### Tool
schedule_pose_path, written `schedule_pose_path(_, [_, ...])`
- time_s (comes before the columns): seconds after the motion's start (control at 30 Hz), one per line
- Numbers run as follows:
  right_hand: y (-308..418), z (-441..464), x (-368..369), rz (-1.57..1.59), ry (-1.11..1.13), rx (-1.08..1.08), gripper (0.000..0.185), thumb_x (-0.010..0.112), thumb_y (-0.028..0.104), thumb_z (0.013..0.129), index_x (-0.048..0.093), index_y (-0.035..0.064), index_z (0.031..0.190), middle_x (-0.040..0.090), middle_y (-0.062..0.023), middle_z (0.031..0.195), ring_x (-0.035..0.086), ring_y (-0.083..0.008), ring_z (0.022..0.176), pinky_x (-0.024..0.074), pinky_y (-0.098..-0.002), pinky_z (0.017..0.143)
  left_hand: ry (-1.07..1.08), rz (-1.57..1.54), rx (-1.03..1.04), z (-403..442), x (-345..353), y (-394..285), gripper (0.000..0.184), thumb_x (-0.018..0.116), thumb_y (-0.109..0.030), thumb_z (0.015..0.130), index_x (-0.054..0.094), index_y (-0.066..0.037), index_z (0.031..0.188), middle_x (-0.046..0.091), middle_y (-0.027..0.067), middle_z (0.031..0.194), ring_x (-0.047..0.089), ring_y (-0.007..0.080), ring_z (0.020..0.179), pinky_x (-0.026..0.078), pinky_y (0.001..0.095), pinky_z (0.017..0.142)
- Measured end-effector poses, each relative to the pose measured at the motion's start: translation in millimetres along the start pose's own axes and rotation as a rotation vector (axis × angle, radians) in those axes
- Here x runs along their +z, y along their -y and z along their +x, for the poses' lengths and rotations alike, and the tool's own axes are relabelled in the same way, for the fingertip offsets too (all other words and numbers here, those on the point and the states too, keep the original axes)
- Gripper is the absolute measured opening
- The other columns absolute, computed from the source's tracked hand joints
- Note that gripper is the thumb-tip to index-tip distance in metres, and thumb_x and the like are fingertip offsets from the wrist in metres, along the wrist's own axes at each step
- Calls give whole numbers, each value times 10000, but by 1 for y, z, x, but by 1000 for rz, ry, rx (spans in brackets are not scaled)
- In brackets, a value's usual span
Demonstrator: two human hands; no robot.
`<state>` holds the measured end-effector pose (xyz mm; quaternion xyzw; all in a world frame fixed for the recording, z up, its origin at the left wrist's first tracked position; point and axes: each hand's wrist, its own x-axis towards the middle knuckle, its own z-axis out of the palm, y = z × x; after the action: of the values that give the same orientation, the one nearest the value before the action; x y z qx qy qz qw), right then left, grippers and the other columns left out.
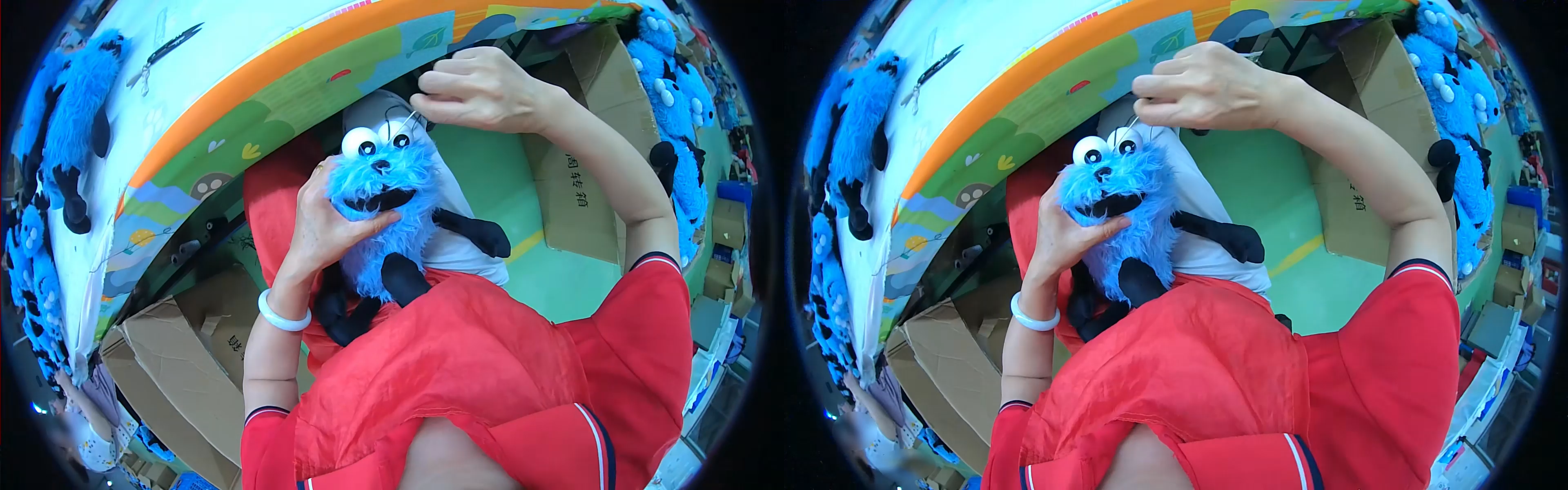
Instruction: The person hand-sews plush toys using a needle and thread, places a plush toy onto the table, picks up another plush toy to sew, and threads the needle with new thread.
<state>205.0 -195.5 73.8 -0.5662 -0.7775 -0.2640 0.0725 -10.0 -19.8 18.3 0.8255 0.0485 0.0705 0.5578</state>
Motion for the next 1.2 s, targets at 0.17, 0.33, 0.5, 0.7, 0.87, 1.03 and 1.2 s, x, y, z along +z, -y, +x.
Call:
schedule_pose_path(0.17, [-5, 12, 3, -106, -25, -108, 120, 619, 64, 777, 511, 113, 794, 450, -11, 781, 440, -119, 583, 393, -267, 481, 5, -19, -1, 1, 0, 2, 499, 864, -226, 581, 648, -5, 972, 608, 143, 1026, 583, 282, 893, 480, 365, 810])
schedule_pose_path(0.33, [-14, 22, 0, -93, 10, -179, 90, 602, 43, 786, 538, 96, 820, 446, -17, 774, 427, -132, 585, 378, -266, 489, 27, -27, 25, 4, -2, 4, 504, 860, -231, 586, 642, -5, 981, 601, 136, 1027, 573, 276, 896, 473, 368, 822])
schedule_pose_path(0.5, [-25, 23, 21, 226, 142, -90, 94, 598, 2, 785, 556, 74, 829, 452, -26, 779, 447, -154, 607, 379, -288, 507, 65, -105, -26, 5, -6, 8, 518, 862, -218, 581, 634, 0, 992, 600, 133, 1035, 574, 269, 906, 469, 366, 834])
schedule_pose_path(0.7, [-25, 20, 57, 880, 149, 118, 108, 585, -50, 790, 560, 47, 830, 460, -44, 798, 487, -196, 642, 399, -328, 543, 46, -183, -50, 5, -6, 12, 542, 869, -177, 564, 625, 14, 1008, 606, 131, 1035, 588, 255, 891, 480, 354, 822])
schedule_pose_path(0.87, [-26, 22, 66, 966, 171, 108, 122, 570, -73, 799, 568, 39, 848, 475, -59, 816, 502, -220, 656, 418, -337, 574, 12, -166, -21, 8, -3, 19, 541, 875, -147, 553, 626, 22, 1003, 625, 127, 995, 603, 239, 837, 498, 336, 785])
schedule_pose_path(1.03, [-21, 30, 62, 941, 183, 13, 111, 556, -47, 833, 559, 63, 814, 517, -51, 821, 557, -225, 669, 509, -339, 618, 14, -182, -43, 14, -3, 24, 523, 879, -148, 554, 633, 22, 983, 641, 117, 936, 606, 220, 768, 513, 322, 732])
schedule_pose_path(1.2, [-21, 32, 59, 956, 218, 26, 103, 559, -44, 825, 531, 49, 857, 491, -77, 823, 498, -247, 670, 428, -356, 595, -2, -166, 12, 16, -2, 24, 474, 873, -140, 568, 641, 19, 950, 648, 105, 904, 604, 199, 737, 518, 314, 708])
